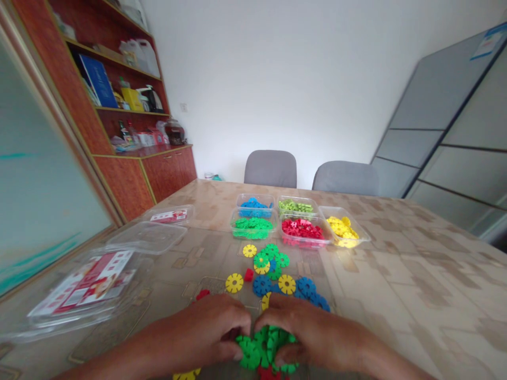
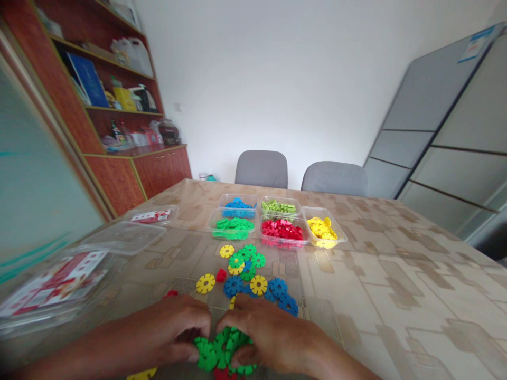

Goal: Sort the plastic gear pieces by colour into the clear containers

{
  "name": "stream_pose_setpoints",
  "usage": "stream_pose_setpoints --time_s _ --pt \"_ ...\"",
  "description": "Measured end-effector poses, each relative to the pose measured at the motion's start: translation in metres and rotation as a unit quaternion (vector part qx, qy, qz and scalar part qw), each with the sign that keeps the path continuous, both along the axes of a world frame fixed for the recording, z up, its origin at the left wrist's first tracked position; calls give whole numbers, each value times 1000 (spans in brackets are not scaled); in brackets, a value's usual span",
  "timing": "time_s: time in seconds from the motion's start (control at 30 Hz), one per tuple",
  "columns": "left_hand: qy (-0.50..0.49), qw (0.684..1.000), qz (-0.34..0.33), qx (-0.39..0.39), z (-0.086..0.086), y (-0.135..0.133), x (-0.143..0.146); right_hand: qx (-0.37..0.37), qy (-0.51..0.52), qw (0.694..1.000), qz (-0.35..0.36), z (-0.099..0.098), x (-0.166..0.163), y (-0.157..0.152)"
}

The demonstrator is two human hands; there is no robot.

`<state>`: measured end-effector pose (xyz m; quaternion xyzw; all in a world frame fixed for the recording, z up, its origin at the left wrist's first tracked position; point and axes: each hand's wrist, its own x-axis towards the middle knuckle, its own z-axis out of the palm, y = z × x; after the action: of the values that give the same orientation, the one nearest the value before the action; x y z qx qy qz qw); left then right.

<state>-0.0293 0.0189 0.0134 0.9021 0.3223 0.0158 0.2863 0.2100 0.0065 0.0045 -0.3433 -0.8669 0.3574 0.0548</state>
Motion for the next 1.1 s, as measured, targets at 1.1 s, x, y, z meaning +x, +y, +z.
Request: stream_pose_setpoints --time_s 1.1 --pt "-207 933 155 -249 -29 11 12 -98 258 953 -122 -21 -5 17"
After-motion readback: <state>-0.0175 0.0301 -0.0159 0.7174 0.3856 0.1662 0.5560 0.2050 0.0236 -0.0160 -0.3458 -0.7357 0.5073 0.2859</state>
